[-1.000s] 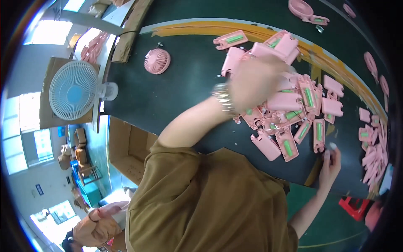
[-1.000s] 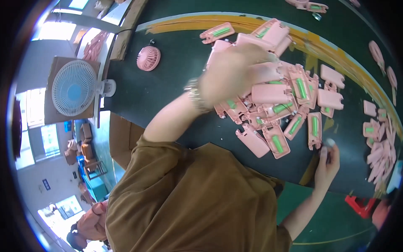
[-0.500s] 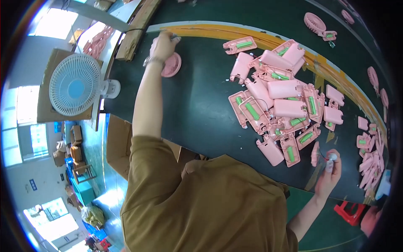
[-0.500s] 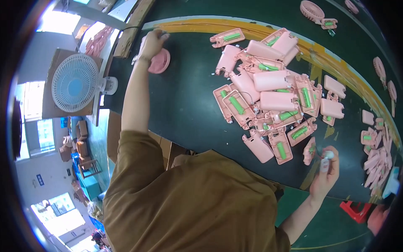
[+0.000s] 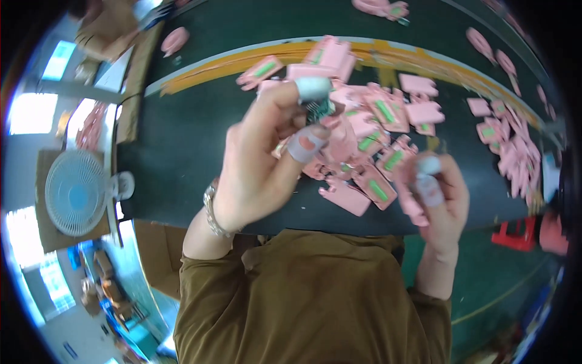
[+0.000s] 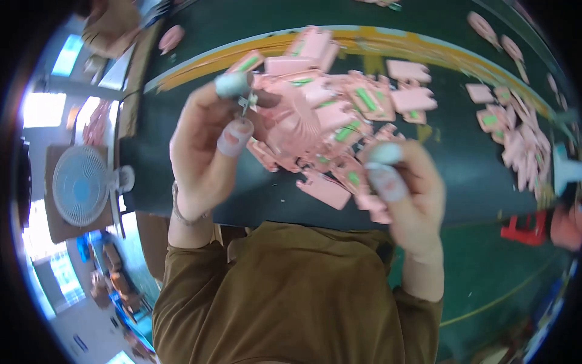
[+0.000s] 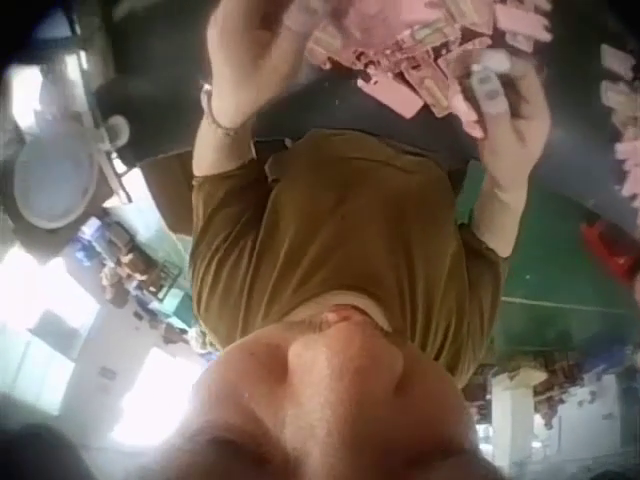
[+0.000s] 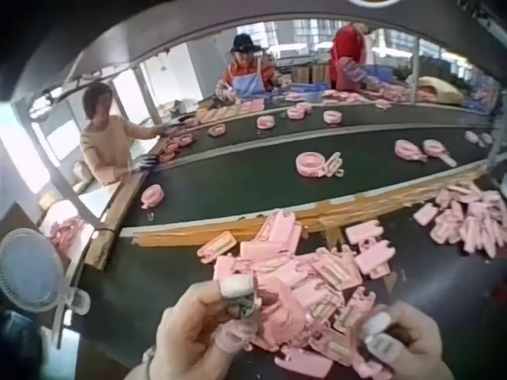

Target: The person assembles portable fans by connecting circuit boards and wires to the casing components by hand, then arranges the fan parts on the conveyor table.

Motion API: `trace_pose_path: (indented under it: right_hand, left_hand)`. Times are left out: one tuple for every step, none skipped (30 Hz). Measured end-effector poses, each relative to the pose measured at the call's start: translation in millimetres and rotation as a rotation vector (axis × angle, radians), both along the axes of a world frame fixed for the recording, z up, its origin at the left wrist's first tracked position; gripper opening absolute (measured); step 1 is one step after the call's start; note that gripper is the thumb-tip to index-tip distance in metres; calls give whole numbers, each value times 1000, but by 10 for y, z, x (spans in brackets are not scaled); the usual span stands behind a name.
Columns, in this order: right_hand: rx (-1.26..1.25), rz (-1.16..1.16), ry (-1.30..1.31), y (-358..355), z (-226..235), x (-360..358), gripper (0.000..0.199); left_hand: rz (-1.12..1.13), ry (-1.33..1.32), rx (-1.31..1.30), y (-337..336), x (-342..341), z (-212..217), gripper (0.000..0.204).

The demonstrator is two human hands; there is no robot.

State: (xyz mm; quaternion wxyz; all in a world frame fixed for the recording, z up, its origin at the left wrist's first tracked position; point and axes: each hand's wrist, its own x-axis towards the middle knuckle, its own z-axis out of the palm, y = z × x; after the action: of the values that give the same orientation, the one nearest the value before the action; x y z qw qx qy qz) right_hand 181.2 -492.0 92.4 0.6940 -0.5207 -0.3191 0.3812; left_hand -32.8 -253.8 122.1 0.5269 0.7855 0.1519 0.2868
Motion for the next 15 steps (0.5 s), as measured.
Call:
trace_pose_path:
  right_hand:
    - [-7,88,73,50,93,-74,23]
    - [13,81,47,45,99,-135,20]
    - [50,51,36,80,124,-223,19]
    - [66,29,-41,65,142,-247,19]
    - [81,9,-117,71,154,-274,20]
    - [224,-87,-309,158,28,-266,19]
    - [223,-107,-310,166,48,-260,19]
    - [216,-131,-372,161,78,-244,17]
    - [210,-152,-434,140,106,-230,16]
    - [208,-155,-434,98,136,-237,16]
    - [134,-146,-374,43,175,-253,15]
    - [60,-135,-314,9,198,-259,14]
    - [60,-132,-317,18,171,-255,14]
    - [118,-149,-341,56,111,-264,15]
    - [176,-165,-366,80,82,-272,15]
  left_hand:
    - [-22,-3,110,-81,88,-41,44]
    - [-48,32,204,-168,182,-43,44]
    - [-50,-5,237,-258,268,-57,36]
    - [-49,-41,271,-353,346,-70,29]
    - [-55,-64,210,-444,385,-72,27]
    - [-56,-86,150,-526,414,-68,24]
    - [-46,-83,170,-562,420,-80,22]
    - [-55,-83,168,-600,443,-77,22]
    - [-48,-108,181,-634,465,-65,21]
    - [-38,-132,194,-664,474,-54,21]
    - [-39,-134,194,-698,466,-41,21]
    - [-62,-108,175,-724,440,-26,22]
    - [-84,-82,155,-732,417,-16,22]
    - [-94,-97,190,-682,414,-27,23]
    - [-93,-100,191,-660,423,-60,23]
